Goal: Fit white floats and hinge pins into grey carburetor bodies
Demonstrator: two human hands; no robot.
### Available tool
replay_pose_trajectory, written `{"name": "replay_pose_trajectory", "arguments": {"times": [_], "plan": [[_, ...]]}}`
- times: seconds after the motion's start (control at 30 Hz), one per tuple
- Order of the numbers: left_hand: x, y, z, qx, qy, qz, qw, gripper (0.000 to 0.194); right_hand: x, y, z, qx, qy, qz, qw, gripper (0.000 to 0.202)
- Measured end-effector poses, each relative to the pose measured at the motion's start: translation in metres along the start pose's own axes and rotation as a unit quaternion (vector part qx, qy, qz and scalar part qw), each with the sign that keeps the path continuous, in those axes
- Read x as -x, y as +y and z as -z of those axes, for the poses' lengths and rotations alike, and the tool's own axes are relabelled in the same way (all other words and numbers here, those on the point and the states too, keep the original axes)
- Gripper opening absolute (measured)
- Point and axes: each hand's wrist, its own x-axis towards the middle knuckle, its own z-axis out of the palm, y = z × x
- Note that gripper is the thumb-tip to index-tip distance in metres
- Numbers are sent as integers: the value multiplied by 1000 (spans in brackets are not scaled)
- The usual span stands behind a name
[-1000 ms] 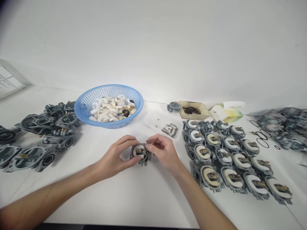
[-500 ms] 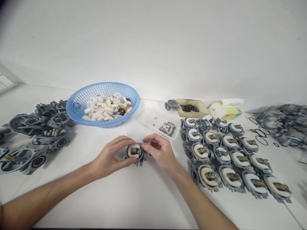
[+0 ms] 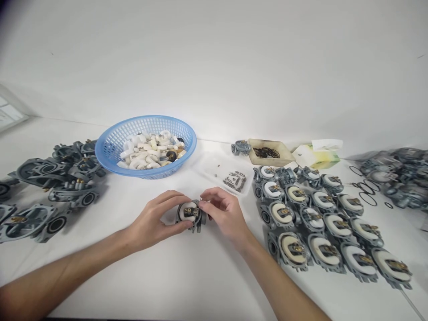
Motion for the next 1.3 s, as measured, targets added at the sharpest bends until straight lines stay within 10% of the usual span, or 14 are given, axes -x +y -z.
{"name": "replay_pose_trajectory", "arguments": {"times": [1.3], "plan": [[3,-1,0,-51,1,-47,998,37,-1,4,5,61,-42,42,996,18]]}}
